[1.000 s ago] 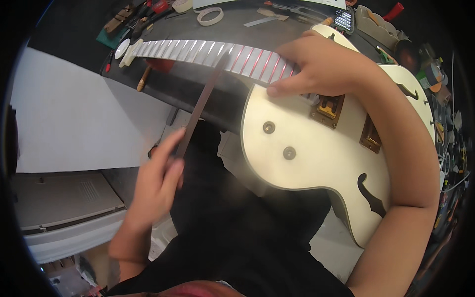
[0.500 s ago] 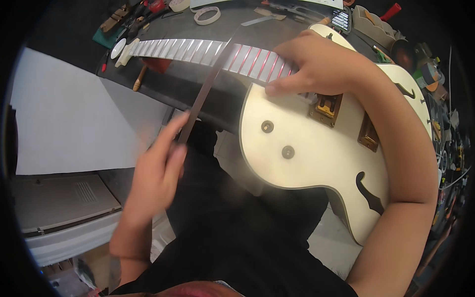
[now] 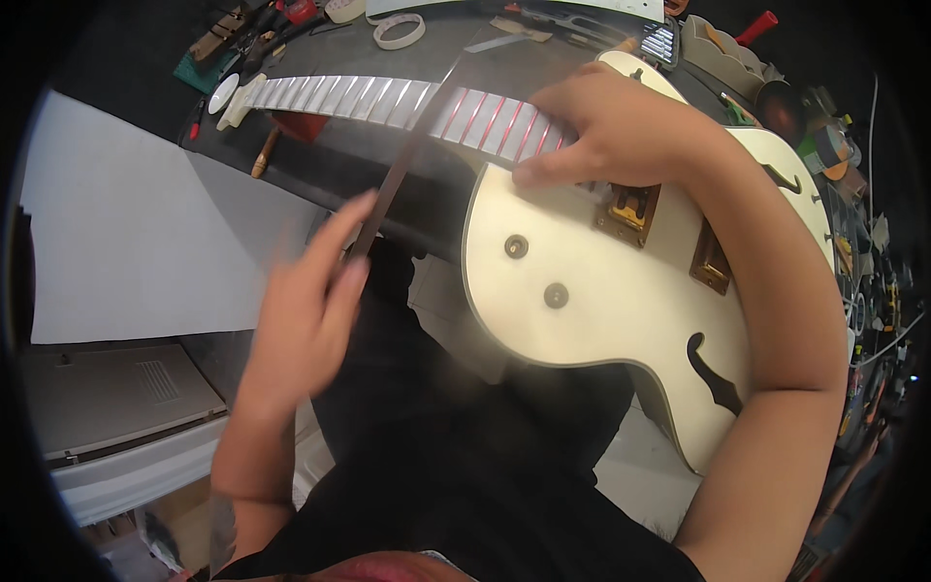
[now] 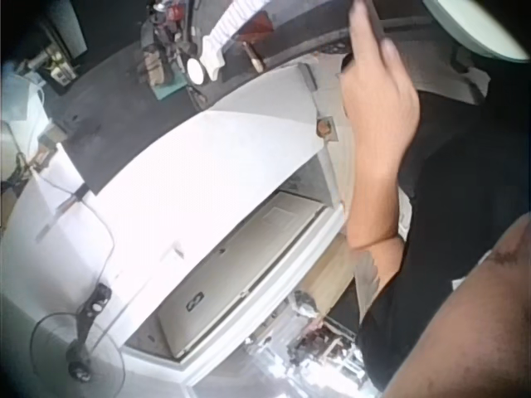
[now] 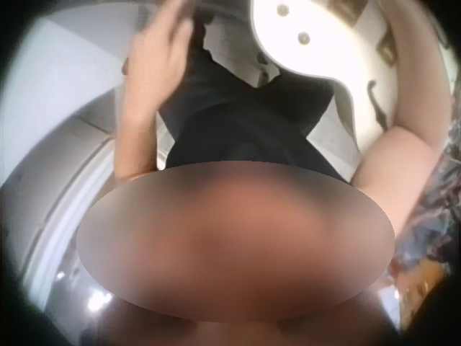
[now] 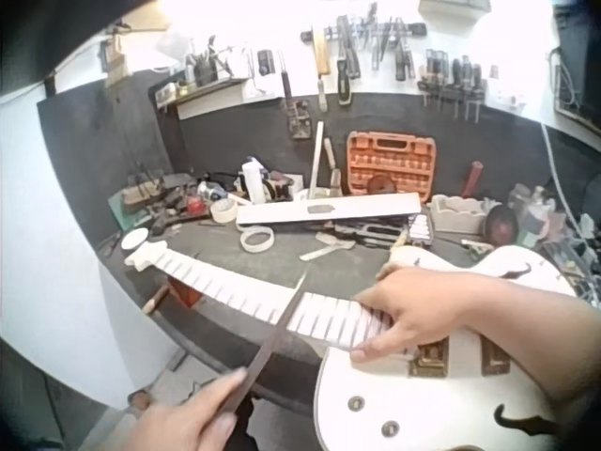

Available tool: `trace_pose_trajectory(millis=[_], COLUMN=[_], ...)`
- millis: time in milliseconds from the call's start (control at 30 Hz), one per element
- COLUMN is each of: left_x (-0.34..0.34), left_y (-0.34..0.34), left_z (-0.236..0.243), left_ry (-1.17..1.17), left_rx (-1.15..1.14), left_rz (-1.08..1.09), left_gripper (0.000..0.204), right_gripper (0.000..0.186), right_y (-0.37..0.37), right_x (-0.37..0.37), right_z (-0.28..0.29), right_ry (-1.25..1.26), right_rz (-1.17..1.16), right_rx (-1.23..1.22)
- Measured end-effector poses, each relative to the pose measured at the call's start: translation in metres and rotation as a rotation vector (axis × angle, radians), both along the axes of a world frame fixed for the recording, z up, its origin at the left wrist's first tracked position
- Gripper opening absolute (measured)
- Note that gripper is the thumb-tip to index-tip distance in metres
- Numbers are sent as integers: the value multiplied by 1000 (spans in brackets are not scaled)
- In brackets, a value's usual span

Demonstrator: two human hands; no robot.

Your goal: The person uses a metal file to smooth the edges of the frets on a white electric guitar's fretboard. The guitar is held in the lap while the person files the frets one by one, moving from the lower frets toward the headstock. The person occasionally pauses to inspect the frets and reposition the guitar.

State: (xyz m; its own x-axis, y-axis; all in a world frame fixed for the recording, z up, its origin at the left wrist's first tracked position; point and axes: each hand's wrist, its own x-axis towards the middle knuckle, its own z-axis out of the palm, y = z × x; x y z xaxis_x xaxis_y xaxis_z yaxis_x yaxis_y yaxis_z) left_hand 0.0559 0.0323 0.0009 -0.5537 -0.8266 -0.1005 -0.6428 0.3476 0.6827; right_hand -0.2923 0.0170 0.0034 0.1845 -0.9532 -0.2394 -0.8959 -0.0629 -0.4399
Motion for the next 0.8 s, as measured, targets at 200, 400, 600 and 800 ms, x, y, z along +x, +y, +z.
trace_pose_trajectory(millis=[200, 400, 600, 800], left_x=[30, -54, 43, -2], left_y=[17, -63, 32, -9], left_z=[-8, -9, -7, 1], left_ry=[-23, 130, -71, -10], left_rx=[-215, -361, -86, -161], left_rz=[-87, -106, -10, -54], left_gripper=[57, 38, 61, 53], right_gripper=[88, 88, 87, 88], right_y=[-4, -4, -2, -1], right_x=[9, 8, 4, 6], right_z=[5, 8, 4, 4], right_ry=[17, -10, -25, 32], right_rz=[-7, 1, -18, -10], right_rx=[44, 26, 64, 31])
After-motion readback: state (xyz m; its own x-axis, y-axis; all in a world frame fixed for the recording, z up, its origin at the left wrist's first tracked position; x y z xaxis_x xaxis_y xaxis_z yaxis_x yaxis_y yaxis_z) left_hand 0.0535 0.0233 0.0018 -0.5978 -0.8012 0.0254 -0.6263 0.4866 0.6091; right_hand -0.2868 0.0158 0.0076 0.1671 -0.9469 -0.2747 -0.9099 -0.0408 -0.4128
